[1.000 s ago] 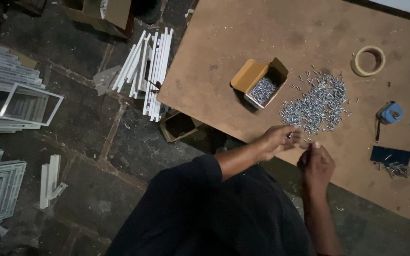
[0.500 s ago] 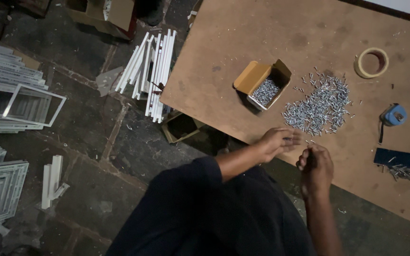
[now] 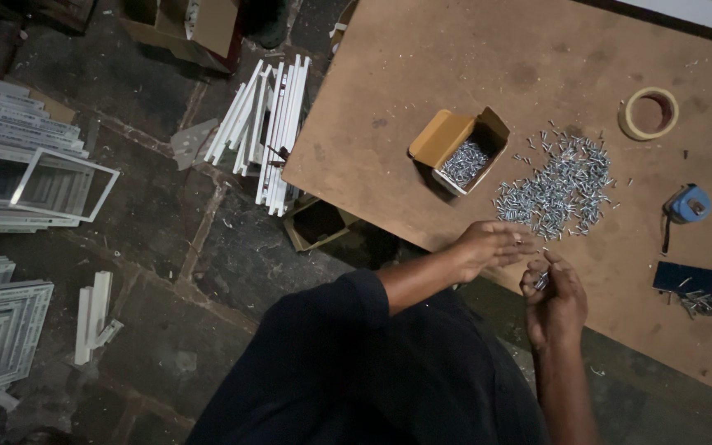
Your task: The person sorts a pile of small metal fasteners on a table, picking them up by hand and placing them into a cardboard box. The person repeatedly scoops fasteners from the table and transfers them into the box.
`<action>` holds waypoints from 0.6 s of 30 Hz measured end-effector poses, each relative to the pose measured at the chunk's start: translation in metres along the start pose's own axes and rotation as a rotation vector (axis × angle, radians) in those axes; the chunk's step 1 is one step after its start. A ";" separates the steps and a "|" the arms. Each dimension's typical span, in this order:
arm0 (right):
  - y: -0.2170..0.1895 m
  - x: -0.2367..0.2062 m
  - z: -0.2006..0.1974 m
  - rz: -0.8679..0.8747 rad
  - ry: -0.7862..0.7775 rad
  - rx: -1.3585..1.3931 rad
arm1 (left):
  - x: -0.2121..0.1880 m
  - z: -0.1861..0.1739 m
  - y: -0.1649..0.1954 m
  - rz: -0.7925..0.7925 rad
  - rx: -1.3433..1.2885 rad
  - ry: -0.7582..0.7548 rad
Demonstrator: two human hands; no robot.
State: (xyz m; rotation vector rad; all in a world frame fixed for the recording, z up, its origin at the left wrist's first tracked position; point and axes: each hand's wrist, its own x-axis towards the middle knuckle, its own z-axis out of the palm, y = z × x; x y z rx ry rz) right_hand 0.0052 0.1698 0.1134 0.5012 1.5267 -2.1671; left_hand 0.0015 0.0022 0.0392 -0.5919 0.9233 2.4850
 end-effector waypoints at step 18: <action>-0.004 -0.011 0.013 0.032 0.054 0.013 | 0.013 -0.015 -0.016 0.078 -0.095 0.214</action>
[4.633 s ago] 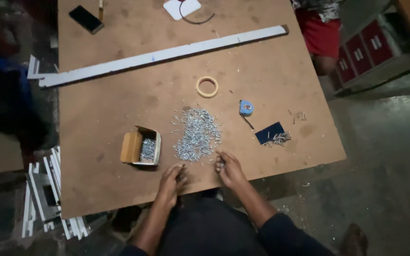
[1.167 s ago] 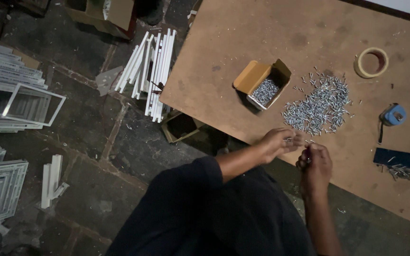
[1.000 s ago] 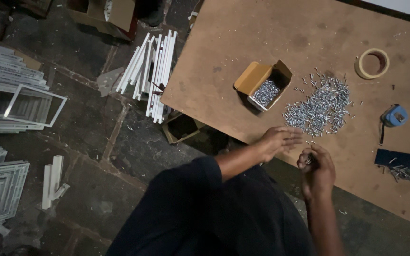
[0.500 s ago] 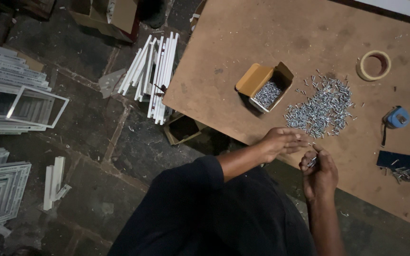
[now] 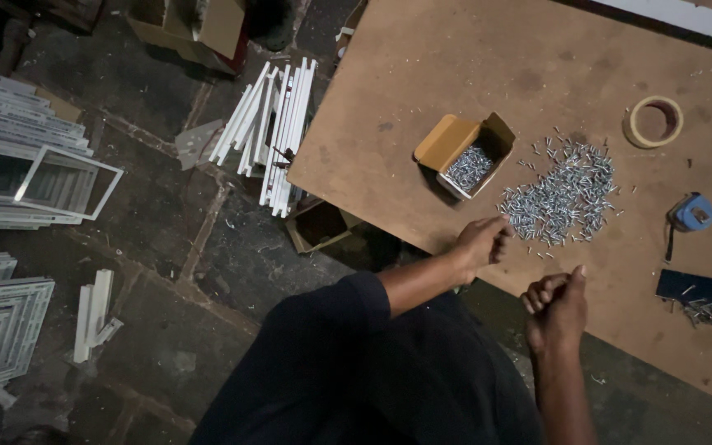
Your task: The person sorts a pile of small metal fasteners on a table, picking them up by hand and placing them into a cardboard box. The person repeatedly scoops fasteners from the table and transfers them into the box.
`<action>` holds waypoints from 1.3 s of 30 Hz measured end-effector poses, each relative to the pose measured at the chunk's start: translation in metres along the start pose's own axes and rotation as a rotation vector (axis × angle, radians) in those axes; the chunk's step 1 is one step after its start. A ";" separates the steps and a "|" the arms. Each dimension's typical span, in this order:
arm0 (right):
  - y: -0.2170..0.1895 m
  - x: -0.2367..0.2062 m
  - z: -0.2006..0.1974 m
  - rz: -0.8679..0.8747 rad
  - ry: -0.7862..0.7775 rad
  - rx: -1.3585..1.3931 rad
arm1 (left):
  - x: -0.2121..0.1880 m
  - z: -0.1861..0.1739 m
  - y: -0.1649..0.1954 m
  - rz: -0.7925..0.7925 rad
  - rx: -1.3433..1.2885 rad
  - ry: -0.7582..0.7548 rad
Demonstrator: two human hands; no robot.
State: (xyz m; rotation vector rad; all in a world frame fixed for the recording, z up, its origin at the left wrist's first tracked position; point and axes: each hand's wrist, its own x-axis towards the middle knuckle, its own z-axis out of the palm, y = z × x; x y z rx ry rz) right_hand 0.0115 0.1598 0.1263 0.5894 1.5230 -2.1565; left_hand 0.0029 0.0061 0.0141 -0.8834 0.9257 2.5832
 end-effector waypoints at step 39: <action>-0.058 0.012 -0.136 0.111 -0.367 0.522 | -0.056 0.087 -0.038 0.016 -0.150 -0.116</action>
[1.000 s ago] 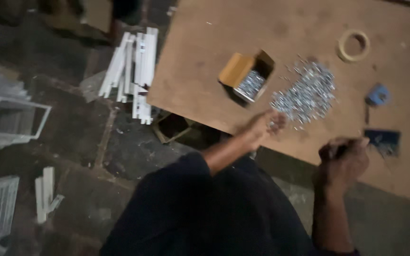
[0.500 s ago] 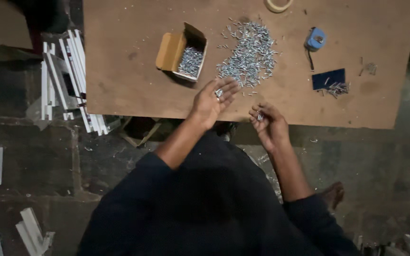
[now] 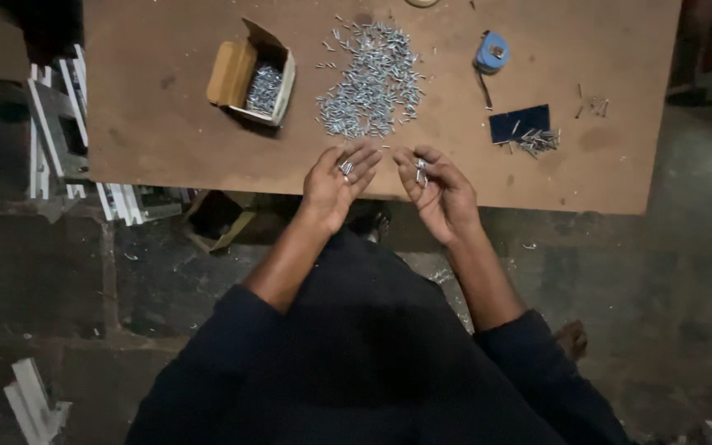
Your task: The person sorts a pile of small metal fasteners on a table, picking them up by hand and placing them into a cardboard box. The person repeatedly scoops fasteners from the table and transfers them into the box.
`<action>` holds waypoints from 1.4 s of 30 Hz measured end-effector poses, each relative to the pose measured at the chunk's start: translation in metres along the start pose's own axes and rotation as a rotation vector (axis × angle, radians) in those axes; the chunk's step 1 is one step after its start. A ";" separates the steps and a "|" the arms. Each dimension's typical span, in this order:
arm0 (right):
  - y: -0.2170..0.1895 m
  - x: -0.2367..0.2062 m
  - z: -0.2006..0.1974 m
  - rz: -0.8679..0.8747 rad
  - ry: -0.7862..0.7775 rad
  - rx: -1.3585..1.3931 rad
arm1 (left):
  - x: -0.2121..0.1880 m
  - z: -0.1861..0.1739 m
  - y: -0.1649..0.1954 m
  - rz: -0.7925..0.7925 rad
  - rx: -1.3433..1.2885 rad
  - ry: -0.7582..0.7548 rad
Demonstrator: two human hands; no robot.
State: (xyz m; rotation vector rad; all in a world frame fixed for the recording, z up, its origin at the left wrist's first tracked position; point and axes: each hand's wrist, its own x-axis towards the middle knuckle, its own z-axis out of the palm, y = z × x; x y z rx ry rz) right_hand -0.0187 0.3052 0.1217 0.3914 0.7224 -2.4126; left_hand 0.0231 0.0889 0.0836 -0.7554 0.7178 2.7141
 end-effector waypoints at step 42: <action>-0.072 0.001 -0.027 -0.369 -0.086 -1.500 | 0.034 0.067 -0.104 0.065 -0.018 -0.022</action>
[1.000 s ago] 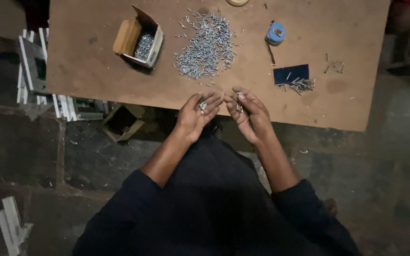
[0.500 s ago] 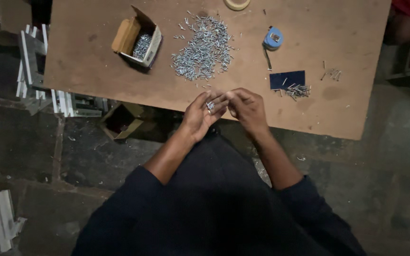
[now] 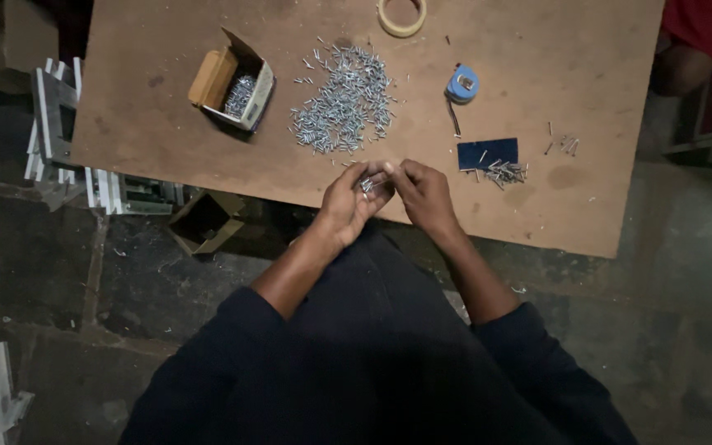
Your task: The person sorts a pile of small metal fasteners on a table, picking them up by hand and placing them into a cardboard box. The person repeatedly scoops fasteners from the table and transfers them into the box.
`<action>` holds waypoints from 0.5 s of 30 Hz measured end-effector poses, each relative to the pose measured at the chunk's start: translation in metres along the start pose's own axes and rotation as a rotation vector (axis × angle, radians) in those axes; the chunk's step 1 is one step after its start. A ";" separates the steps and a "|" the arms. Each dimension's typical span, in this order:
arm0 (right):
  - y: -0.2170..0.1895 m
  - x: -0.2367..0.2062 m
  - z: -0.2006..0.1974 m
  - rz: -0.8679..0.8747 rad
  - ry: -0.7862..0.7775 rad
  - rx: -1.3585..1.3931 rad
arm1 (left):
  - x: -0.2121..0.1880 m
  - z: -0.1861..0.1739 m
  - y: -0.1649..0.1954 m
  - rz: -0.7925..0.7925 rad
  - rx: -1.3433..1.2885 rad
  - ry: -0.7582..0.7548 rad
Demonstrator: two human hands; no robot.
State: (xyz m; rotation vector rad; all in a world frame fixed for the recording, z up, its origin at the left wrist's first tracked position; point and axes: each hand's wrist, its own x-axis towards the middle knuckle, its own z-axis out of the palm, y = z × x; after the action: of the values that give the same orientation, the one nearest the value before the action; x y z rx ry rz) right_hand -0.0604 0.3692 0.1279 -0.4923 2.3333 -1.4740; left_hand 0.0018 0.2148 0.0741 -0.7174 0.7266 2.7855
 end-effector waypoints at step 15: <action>0.037 -0.031 0.001 0.444 0.099 0.673 | -0.012 -0.024 -0.007 -0.053 0.037 0.196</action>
State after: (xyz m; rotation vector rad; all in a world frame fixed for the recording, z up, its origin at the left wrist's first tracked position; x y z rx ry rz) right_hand -0.0370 0.3973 0.0969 0.2632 1.6852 -1.9179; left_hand 0.0239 0.2083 0.0592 -0.9976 0.7791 2.6727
